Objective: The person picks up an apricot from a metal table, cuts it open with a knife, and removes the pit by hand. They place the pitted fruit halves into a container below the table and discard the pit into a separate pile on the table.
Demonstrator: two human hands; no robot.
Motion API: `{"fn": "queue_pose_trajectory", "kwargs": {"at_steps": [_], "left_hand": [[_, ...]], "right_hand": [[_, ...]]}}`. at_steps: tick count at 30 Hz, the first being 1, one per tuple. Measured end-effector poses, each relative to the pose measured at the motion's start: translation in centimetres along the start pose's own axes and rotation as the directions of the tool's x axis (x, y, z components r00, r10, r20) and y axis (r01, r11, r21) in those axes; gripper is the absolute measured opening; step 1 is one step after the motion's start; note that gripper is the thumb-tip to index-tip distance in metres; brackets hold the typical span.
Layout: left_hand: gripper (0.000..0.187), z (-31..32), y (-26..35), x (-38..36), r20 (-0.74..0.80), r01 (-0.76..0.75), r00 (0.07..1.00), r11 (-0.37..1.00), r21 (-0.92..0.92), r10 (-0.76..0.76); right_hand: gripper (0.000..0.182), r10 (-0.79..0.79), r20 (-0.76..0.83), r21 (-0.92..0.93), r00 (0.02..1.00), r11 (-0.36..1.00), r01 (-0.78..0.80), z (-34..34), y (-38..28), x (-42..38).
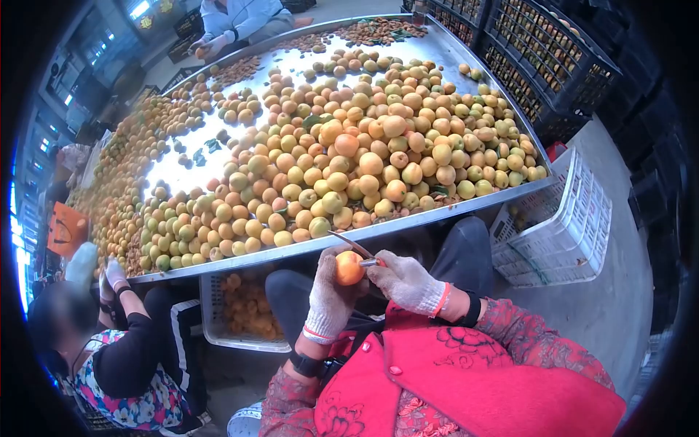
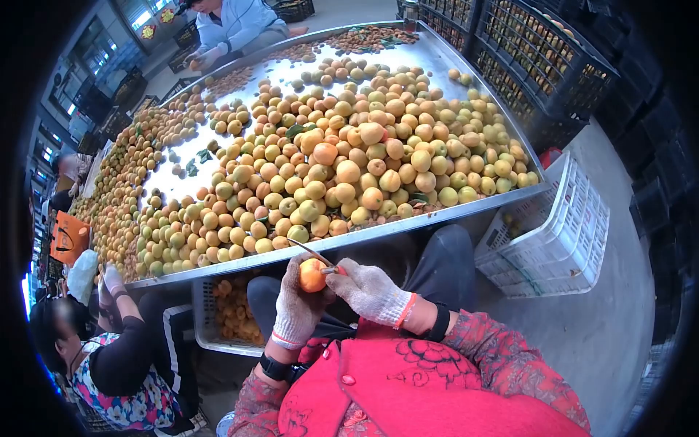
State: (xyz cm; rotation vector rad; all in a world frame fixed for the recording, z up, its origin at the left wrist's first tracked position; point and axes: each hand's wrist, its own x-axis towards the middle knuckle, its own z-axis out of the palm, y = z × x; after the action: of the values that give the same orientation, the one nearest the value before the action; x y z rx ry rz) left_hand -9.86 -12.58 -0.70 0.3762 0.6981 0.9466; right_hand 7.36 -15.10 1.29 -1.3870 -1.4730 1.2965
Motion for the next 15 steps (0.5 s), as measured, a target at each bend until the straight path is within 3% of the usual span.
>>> {"fn": "queue_pose_trajectory", "kwargs": {"at_steps": [5,8,11,15], "left_hand": [[0.042,-0.2,0.0,0.0,0.033,-0.105,0.994,0.962,0.251,0.1],[0.043,0.1,-0.2,-0.2,0.015,-0.144,0.989,0.948,0.283,0.146],[0.043,-0.1,-0.4,-0.1,0.057,-0.241,0.969,0.869,0.432,0.24],[0.041,-0.4,-0.8,0.4,0.123,-0.388,0.917,0.778,0.495,0.379]], "right_hand": [[0.024,-0.043,-0.032,0.033,0.999,0.998,0.045,0.4,0.3,0.2],[0.023,-0.038,-0.015,0.021,0.999,0.999,0.038,0.3,-0.1,0.1],[0.022,-0.045,0.0,0.082,0.999,0.996,0.044,0.8,0.8,-0.1],[0.021,0.013,0.03,0.161,0.999,0.987,-0.018,1.4,1.1,-0.2]]}}
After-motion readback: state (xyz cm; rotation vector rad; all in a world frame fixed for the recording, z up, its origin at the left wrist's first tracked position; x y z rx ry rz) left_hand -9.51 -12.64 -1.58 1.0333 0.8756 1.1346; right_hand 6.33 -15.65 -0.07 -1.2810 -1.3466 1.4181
